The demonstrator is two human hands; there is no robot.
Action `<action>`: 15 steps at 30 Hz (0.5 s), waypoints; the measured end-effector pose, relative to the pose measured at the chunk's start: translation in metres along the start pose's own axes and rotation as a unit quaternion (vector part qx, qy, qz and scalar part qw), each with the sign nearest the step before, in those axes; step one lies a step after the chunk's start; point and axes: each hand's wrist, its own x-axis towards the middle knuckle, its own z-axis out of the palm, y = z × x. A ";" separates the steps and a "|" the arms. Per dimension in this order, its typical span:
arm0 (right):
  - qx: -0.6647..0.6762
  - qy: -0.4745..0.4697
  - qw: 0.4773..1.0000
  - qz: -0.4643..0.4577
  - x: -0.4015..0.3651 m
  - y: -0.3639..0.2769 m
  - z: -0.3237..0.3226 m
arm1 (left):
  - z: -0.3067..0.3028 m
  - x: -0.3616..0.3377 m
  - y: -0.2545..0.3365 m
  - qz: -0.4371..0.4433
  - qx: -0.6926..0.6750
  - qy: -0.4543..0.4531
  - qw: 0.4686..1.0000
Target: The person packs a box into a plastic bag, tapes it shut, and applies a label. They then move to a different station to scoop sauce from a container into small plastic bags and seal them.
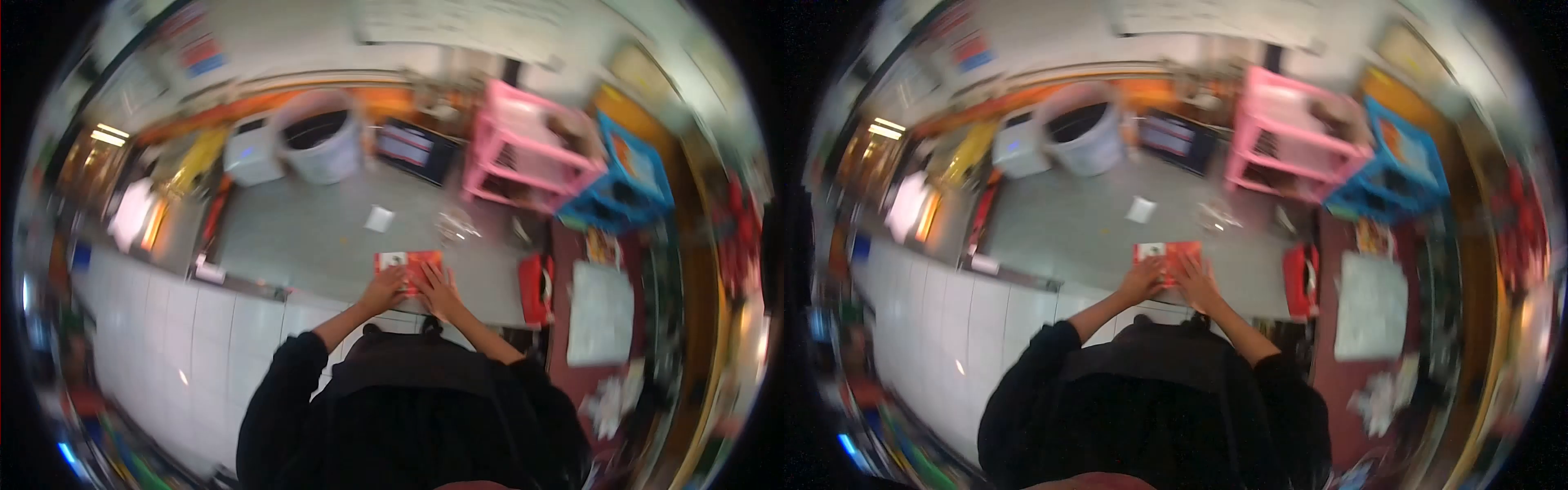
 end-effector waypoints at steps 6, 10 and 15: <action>-0.161 0.276 0.827 0.463 -0.118 0.065 -0.075 | 0.014 0.002 0.000 -0.008 0.002 0.087 0.996; -0.090 0.210 0.745 0.627 -0.185 0.109 -0.075 | 0.017 -0.008 -0.006 -0.012 -0.034 0.108 0.993; 0.269 0.199 0.721 0.607 -0.219 0.160 -0.066 | 0.018 -0.005 -0.007 -0.016 -0.054 0.124 0.991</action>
